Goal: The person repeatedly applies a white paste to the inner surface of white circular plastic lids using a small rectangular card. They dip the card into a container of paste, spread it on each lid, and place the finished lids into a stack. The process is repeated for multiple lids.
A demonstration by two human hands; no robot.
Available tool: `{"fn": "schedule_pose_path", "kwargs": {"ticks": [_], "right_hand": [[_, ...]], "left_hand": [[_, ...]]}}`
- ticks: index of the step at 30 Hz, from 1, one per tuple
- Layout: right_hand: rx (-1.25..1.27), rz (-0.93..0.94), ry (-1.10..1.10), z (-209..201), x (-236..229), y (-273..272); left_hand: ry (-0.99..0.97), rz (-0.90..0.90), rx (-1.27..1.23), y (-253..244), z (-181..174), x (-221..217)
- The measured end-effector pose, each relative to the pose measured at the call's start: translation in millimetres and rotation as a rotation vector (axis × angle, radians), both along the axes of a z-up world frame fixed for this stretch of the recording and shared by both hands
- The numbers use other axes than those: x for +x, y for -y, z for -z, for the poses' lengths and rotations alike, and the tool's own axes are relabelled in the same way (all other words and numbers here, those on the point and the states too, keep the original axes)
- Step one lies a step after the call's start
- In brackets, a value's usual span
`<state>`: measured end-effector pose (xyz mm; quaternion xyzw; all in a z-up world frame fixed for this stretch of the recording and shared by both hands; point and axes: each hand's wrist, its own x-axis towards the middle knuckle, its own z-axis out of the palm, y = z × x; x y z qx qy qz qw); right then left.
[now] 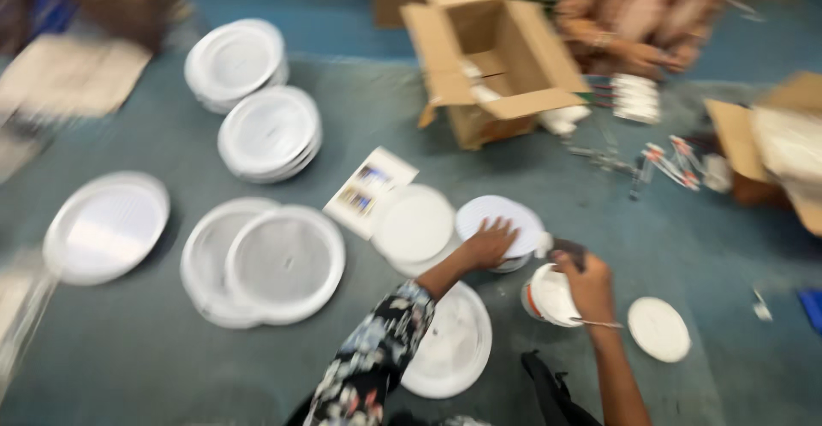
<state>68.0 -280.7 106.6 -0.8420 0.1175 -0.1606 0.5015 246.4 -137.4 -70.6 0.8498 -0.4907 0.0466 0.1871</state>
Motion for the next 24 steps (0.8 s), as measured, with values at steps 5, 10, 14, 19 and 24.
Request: {"fn": "schedule_pose_path", "kwargs": {"ticks": [5, 10, 14, 19, 24], "right_hand": [[0.248, -0.023, 0.087, -4.9, -7.1, -3.1], [0.486, -0.089, 0.212, 6.7, -14.2, -6.1], [0.646, -0.073, 0.250, 12.1, -18.7, -9.1], [0.689, -0.124, 0.224, 19.0, -21.5, -13.3], [0.675, -0.139, 0.244, 39.7, -38.7, 5.6]], "left_hand": [[-0.055, -0.138, -0.354, -8.5, -31.0, 20.7], [-0.145, -0.315, -0.695, -29.0, -70.7, 8.6], [-0.252, -0.539, -0.855, -41.1, -104.4, -14.5], [0.158, -0.494, -0.771, -41.5, -108.5, -17.1], [0.658, -0.447, -0.290, -51.1, -79.5, -9.5]]}}
